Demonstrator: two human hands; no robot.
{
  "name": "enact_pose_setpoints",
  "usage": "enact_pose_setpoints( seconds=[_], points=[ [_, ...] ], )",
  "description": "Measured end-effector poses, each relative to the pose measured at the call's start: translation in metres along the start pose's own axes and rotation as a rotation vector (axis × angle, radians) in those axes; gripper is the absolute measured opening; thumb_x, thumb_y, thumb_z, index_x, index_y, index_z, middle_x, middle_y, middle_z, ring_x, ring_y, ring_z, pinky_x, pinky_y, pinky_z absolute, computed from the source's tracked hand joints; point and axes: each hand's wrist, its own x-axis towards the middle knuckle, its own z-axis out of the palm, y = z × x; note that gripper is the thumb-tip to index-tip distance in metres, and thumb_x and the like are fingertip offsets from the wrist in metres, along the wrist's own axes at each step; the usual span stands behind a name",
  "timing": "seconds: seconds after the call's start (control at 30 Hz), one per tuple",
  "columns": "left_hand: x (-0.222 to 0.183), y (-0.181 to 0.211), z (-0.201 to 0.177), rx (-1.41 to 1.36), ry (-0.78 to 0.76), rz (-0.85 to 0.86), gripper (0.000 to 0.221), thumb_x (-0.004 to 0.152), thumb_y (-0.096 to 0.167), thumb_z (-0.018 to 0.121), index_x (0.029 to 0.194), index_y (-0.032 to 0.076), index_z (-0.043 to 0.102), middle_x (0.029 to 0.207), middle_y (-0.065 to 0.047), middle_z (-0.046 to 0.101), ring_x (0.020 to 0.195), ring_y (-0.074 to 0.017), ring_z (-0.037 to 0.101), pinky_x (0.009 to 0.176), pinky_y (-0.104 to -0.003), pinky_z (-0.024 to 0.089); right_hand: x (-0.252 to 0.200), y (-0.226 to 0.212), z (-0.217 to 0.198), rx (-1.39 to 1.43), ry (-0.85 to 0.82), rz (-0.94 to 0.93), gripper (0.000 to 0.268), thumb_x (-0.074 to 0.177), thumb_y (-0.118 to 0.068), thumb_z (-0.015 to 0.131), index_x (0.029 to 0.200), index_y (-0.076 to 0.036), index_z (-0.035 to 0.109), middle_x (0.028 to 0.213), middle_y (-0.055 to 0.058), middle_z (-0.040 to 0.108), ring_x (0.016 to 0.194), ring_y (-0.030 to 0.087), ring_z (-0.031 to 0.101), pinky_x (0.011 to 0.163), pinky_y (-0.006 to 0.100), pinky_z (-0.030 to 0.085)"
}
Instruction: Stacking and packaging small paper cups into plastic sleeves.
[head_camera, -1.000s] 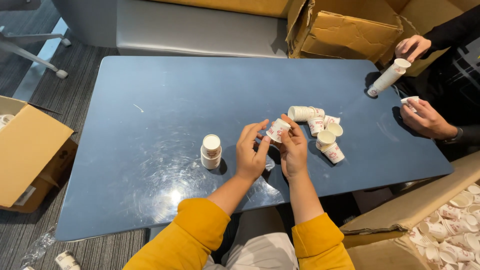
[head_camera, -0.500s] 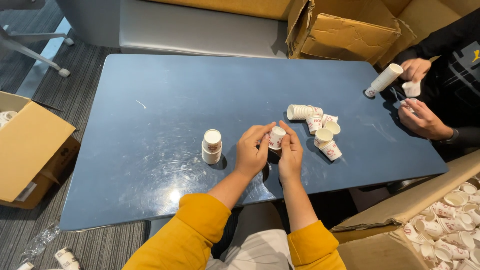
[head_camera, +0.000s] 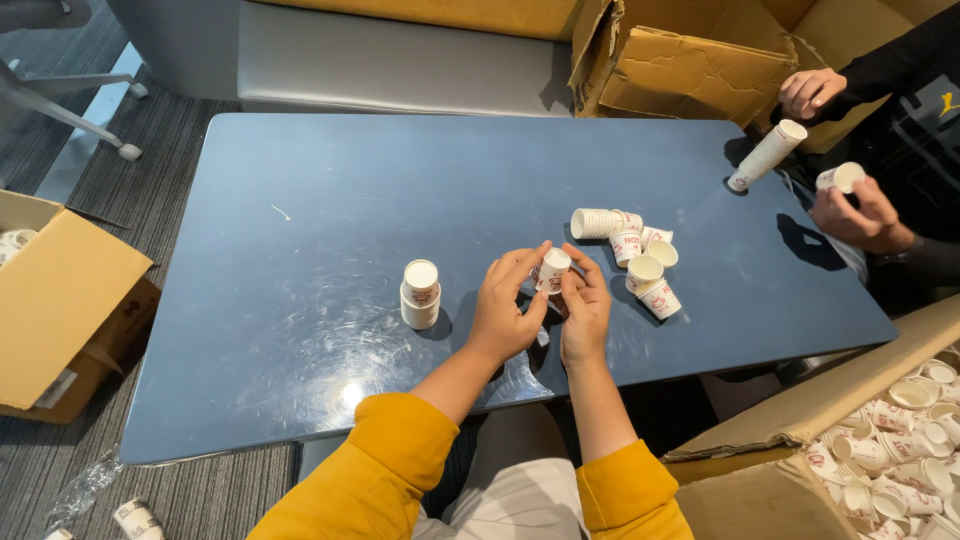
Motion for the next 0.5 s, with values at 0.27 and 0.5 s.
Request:
enact_pose_setpoints(
  seconds=[0.27, 0.5],
  points=[
    [-0.001, -0.001, -0.002, -0.037, 0.008, 0.0, 0.055, 0.086, 0.007, 0.065, 0.142, 0.01, 0.063, 0.125, -0.012, 0.065, 0.111, -0.0298, 0.06, 0.103, -0.039, 0.049, -0.001, 0.0, 0.001, -0.061, -0.004, -0.055, 0.033, 0.103, -0.015, 0.059, 0.133, -0.003, 0.054, 0.105, 0.013, 0.075, 0.095, 0.015, 0.071, 0.088, 0.033, 0.059],
    [0.001, 0.002, -0.004, -0.041, -0.014, 0.013, 0.056, 0.084, 0.011, 0.066, 0.139, 0.008, 0.063, 0.125, -0.013, 0.062, 0.112, -0.0301, 0.059, 0.101, -0.038, 0.049, 0.0, 0.012, -0.011, -0.031, -0.011, -0.08, 0.025, 0.107, -0.013, 0.06, 0.129, -0.003, 0.055, 0.1, 0.014, 0.074, 0.092, 0.013, 0.068, 0.087, 0.029, 0.055]
  ],
)
